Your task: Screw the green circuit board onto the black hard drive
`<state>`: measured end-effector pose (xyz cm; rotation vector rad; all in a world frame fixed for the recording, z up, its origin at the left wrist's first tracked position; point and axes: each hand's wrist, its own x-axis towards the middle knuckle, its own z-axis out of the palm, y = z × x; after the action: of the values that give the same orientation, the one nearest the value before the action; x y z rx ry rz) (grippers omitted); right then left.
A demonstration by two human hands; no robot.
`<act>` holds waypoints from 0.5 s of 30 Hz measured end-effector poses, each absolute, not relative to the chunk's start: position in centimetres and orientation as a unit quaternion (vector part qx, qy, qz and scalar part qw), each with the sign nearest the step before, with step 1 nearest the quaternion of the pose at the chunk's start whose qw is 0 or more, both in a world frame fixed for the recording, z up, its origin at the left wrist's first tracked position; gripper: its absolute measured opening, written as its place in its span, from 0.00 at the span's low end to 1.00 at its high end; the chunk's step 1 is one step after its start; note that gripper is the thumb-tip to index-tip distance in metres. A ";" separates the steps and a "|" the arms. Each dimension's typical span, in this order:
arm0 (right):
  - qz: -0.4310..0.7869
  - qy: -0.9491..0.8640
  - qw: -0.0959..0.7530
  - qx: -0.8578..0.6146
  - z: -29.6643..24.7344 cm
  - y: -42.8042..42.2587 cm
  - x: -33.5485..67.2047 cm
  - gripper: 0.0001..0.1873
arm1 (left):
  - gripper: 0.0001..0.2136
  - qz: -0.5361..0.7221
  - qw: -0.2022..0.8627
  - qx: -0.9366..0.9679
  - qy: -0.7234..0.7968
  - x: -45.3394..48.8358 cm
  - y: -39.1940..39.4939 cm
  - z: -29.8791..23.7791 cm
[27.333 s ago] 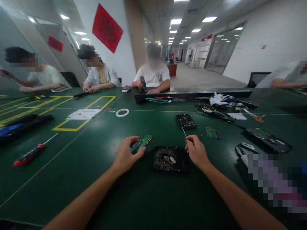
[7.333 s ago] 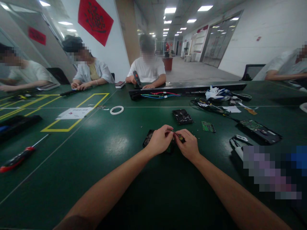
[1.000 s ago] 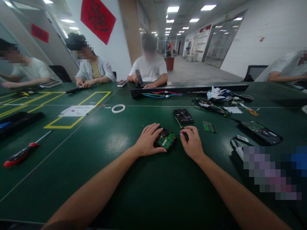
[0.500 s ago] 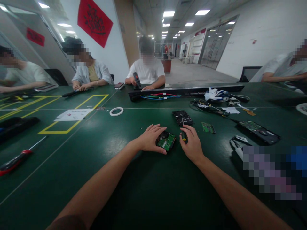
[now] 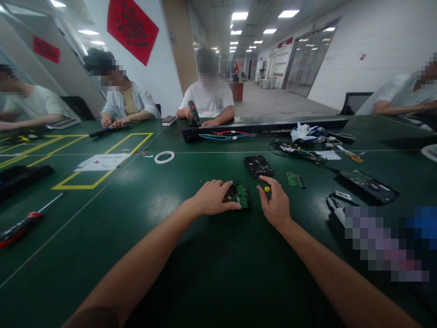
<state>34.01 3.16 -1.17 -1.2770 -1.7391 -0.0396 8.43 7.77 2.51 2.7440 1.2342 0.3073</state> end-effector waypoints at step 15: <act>-0.016 -0.737 0.478 -0.477 -0.3 2.8 33.4 0.19 | 0.33 0.203 0.148 0.925 0.284 12.7 7.7 8.5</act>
<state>33.36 2.83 -0.29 -1.1654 -1.8007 -0.0386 12.75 7.66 8.50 2.6622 0.8167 0.5832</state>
